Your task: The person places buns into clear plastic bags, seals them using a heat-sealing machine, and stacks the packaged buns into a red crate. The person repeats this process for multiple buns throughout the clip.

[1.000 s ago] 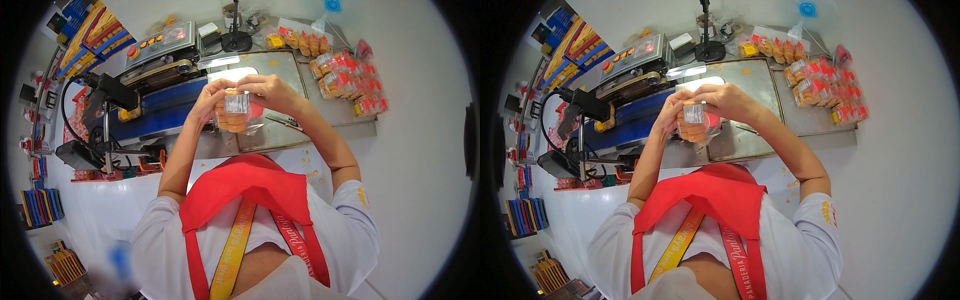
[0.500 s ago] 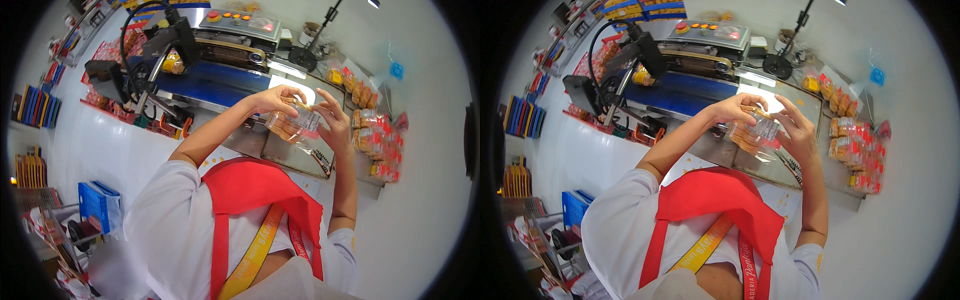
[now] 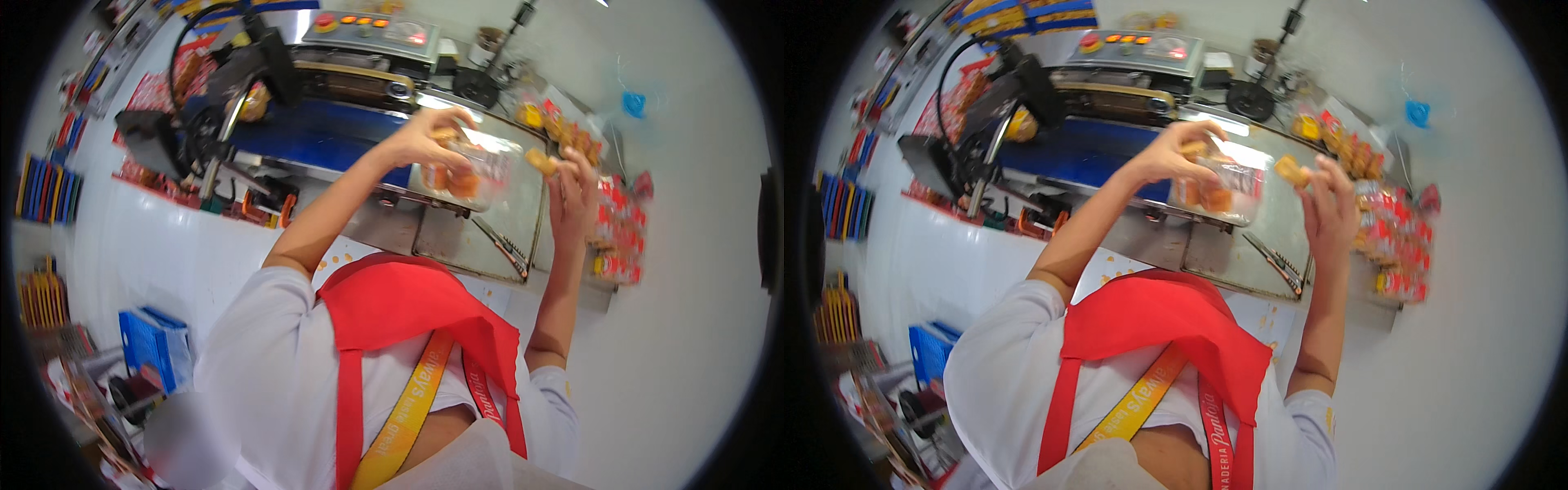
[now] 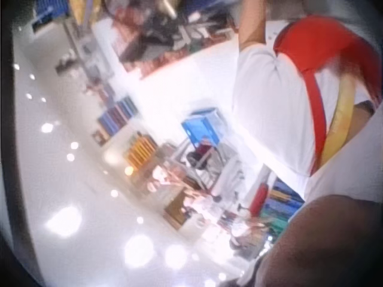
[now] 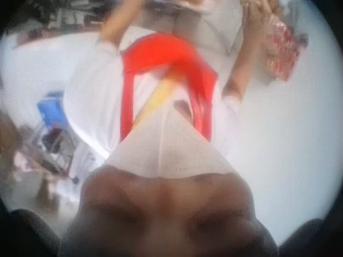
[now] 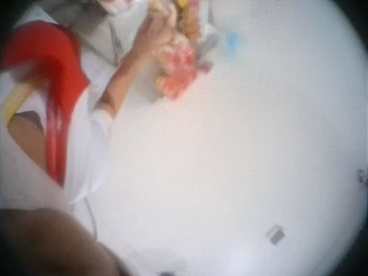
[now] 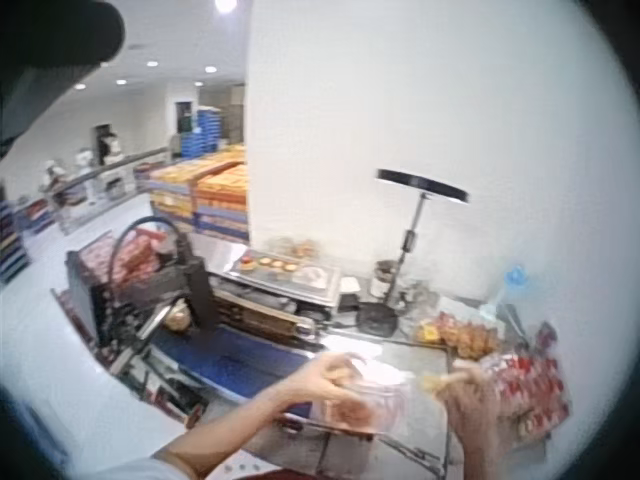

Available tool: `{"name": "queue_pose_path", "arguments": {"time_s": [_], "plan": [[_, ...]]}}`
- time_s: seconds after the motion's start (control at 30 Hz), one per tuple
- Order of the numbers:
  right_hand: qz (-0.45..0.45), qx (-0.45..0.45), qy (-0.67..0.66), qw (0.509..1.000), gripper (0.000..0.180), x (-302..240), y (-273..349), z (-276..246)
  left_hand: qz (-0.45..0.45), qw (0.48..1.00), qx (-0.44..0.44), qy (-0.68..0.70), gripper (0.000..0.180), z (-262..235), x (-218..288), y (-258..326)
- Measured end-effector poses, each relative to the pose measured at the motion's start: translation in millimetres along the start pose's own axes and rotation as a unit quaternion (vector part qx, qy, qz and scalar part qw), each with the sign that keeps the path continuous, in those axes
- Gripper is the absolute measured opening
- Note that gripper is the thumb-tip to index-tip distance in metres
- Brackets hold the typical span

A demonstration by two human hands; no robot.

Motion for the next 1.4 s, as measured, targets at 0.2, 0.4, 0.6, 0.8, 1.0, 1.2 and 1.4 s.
{"name": "queue_pose_path", "arguments": {"time_s": [0.2, 0.4, 0.6, 0.8, 1.0, 1.2, 1.4], "plan": [[0.099, 0.012, 0.066, 0.993, 0.030, 39, 50, -16, 0.230, 0.907, 0.201, -0.292, 0.053, -5, -11, -13], [0.068, 0.045, 0.082, 0.993, 0.032, 24, 59, -23, 0.287, 0.854, 0.208, -0.381, 0.055, 1, 10, -11], [-0.045, 0.047, 0.129, 0.989, 0.036, -14, 57, -23, 0.214, 0.932, 0.259, -0.136, 0.036, 33, 38, 31], [-0.107, -0.089, 0.079, 0.987, 0.038, -33, 74, -12, -0.167, 0.968, -0.017, 0.189, 0.033, 94, -9, 43], [0.273, -0.124, 0.146, 0.943, 0.051, 63, 197, -12, -0.116, 0.980, 0.032, 0.160, 0.033, 97, -22, 34], [0.299, -0.316, 0.211, 0.875, 0.043, 70, 284, 25, -0.128, 0.975, 0.054, 0.176, 0.034, 106, -36, 30], [0.474, -0.129, 0.158, 0.857, 0.023, 80, 245, 2, -0.034, 0.996, 0.083, -0.001, 0.030, 100, -30, 23]]}}
Point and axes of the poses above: each hand's wrist, its own y-axis away from the middle knuckle, its own z-axis out of the palm, x = y × z, the point moved 4 cm from there along -y, towards the middle knuckle, and after that the axes turned 13 degrees about x, right-handed, at the moved point
